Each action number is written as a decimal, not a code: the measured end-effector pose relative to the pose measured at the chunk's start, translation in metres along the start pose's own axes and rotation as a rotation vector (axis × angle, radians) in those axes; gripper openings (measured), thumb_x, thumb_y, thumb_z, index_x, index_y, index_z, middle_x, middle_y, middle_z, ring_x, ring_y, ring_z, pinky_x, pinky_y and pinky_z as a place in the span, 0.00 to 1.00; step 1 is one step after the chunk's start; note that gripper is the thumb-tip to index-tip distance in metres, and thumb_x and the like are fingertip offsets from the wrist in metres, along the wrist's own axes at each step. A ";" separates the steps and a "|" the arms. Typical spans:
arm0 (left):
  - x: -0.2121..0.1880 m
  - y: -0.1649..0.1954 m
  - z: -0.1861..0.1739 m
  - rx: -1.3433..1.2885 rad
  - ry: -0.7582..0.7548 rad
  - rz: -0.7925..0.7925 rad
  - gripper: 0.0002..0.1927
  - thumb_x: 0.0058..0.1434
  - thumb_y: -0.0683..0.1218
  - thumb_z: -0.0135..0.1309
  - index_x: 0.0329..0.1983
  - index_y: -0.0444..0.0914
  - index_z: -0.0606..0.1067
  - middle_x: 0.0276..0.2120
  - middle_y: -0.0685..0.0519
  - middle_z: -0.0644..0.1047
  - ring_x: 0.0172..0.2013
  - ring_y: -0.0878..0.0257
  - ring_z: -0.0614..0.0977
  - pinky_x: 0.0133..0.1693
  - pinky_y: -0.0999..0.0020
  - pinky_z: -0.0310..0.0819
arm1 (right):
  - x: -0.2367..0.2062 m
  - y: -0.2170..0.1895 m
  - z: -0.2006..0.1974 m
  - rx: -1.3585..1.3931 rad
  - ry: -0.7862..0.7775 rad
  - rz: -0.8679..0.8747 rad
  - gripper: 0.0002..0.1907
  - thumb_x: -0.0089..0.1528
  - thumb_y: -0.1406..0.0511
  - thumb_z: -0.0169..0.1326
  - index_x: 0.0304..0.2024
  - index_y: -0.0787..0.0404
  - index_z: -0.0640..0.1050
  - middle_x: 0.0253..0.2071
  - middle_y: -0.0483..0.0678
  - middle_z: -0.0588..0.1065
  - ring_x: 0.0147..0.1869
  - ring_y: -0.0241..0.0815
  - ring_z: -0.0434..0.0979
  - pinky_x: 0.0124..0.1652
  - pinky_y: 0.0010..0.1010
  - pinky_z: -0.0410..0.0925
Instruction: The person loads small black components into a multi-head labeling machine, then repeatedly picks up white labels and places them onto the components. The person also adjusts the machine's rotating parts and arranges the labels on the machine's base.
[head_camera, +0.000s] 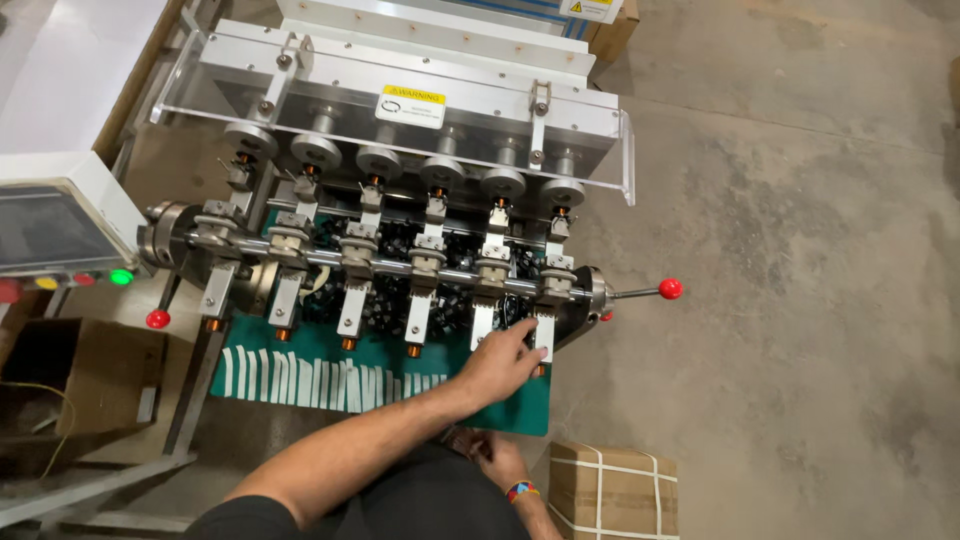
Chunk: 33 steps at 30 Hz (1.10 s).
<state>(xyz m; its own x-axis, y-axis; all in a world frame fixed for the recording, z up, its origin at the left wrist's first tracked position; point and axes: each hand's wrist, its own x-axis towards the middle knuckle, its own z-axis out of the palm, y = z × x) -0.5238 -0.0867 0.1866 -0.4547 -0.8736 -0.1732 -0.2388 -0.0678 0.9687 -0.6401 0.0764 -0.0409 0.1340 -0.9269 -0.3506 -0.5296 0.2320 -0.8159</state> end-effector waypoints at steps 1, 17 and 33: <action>0.011 0.000 0.018 -0.066 0.048 -0.064 0.25 0.65 0.46 0.54 0.64 0.36 0.67 0.26 0.45 0.84 0.25 0.58 0.84 0.31 0.63 0.79 | -0.012 0.015 -0.004 -0.065 -0.018 -0.119 0.15 0.59 0.61 0.61 0.47 0.59 0.80 0.40 0.52 0.83 0.43 0.47 0.84 0.43 0.36 0.74; -0.010 -0.155 0.098 0.919 -0.127 0.149 0.09 0.53 0.39 0.56 0.36 0.38 0.80 0.42 0.43 0.81 0.40 0.42 0.84 0.42 0.49 0.79 | -0.006 -0.006 -0.142 0.285 0.268 -0.076 0.20 0.70 0.56 0.45 0.57 0.58 0.78 0.53 0.44 0.73 0.51 0.40 0.75 0.40 0.33 0.74; -0.137 -0.060 -0.035 0.098 -0.055 0.207 0.13 0.62 0.43 0.58 0.50 0.37 0.79 0.47 0.49 0.79 0.48 0.55 0.82 0.46 0.63 0.80 | 0.037 -0.077 -0.110 0.905 0.199 0.396 0.18 0.69 0.51 0.41 0.42 0.57 0.71 0.20 0.38 0.57 0.20 0.31 0.52 0.21 0.26 0.45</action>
<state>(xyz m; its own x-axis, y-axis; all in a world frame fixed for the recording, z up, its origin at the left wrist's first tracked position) -0.4172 0.0201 0.1582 -0.5481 -0.8363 0.0157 -0.2165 0.1600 0.9631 -0.6863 -0.0082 0.0600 -0.1001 -0.7477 -0.6564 0.3409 0.5941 -0.7286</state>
